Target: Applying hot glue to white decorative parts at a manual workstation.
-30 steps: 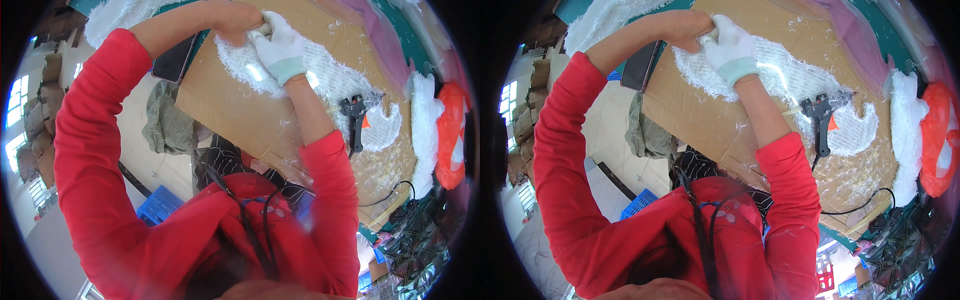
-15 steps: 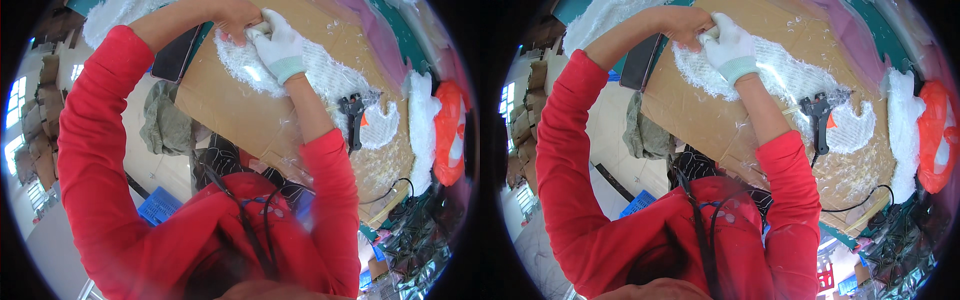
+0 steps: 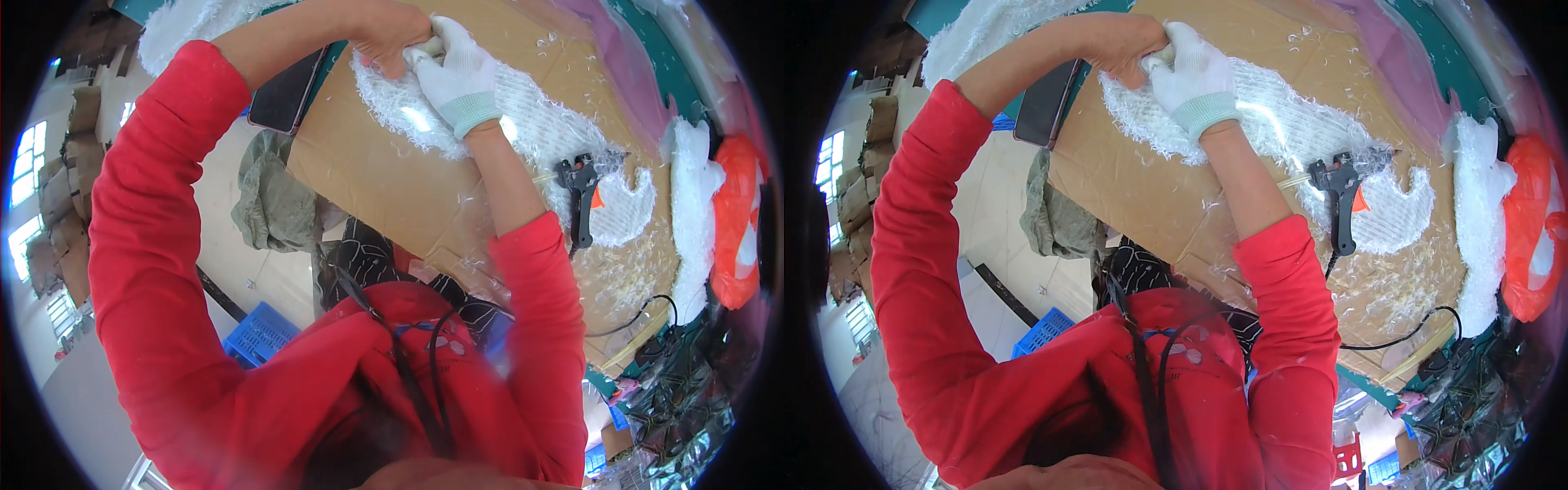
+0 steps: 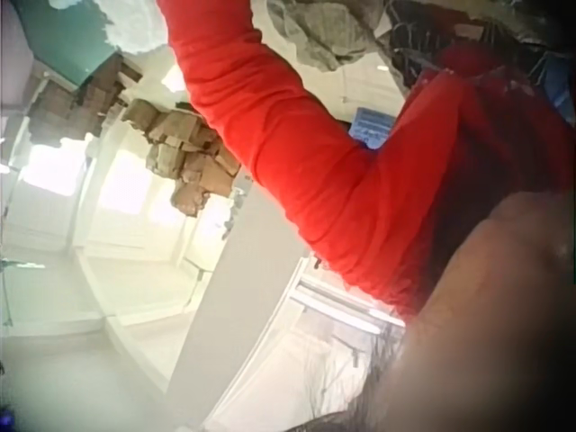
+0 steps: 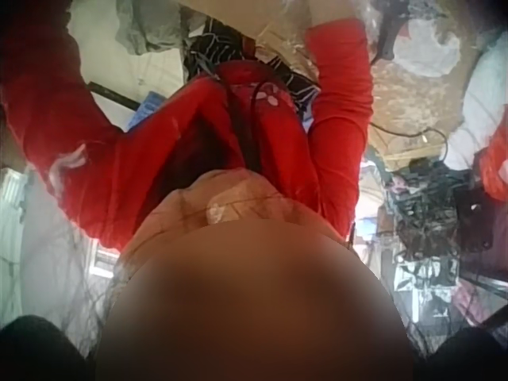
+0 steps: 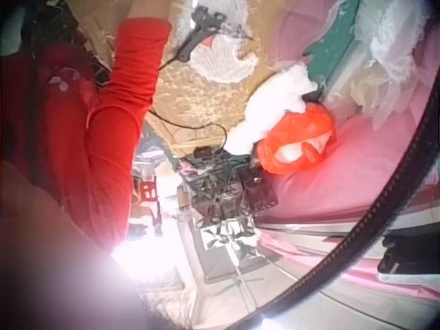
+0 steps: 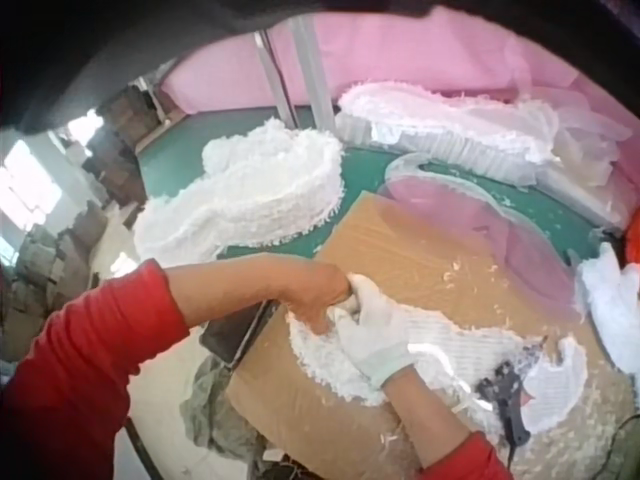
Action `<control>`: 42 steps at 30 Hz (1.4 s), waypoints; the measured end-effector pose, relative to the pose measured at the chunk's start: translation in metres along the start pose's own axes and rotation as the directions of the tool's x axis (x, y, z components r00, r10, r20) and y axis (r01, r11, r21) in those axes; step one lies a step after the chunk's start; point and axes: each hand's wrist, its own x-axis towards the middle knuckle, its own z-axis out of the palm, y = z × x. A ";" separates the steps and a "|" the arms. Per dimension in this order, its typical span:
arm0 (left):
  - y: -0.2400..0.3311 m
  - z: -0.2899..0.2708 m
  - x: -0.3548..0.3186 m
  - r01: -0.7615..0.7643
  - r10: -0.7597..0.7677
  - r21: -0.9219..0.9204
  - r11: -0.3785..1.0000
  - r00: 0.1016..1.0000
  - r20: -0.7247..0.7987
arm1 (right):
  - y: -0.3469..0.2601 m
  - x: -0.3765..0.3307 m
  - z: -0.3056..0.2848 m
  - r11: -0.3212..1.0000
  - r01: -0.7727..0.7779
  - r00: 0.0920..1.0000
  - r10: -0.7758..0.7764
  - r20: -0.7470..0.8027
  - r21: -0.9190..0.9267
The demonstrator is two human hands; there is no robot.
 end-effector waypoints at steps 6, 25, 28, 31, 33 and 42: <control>-0.008 0.008 0.003 -0.146 0.152 0.061 0.987 0.982 -0.110 | 0.000 0.000 -0.001 1.000 -0.020 1.000 0.021 0.021 -0.008; -0.030 -0.002 -0.021 -0.069 0.053 -0.156 0.985 0.993 -0.108 | 0.003 0.000 0.000 1.000 0.012 1.000 -0.012 -0.024 0.017; -0.026 0.018 -0.035 -0.060 -0.010 -0.188 0.980 0.937 -0.349 | -0.008 -0.001 -0.004 0.999 -0.012 1.000 0.013 0.019 -0.032; -0.022 0.032 -0.032 -0.013 -0.068 -0.181 0.983 0.898 -0.434 | -0.001 0.001 0.001 0.993 0.076 0.997 -0.073 0.036 -0.093; -0.023 0.040 -0.027 -0.007 -0.061 -0.135 0.991 0.869 -0.492 | 0.006 0.001 0.003 0.972 0.188 0.982 -0.186 0.026 -0.142; -0.023 0.052 -0.026 0.029 -0.096 -0.129 0.991 0.830 -0.550 | 0.011 0.000 0.005 0.993 0.115 0.993 -0.115 -0.004 -0.007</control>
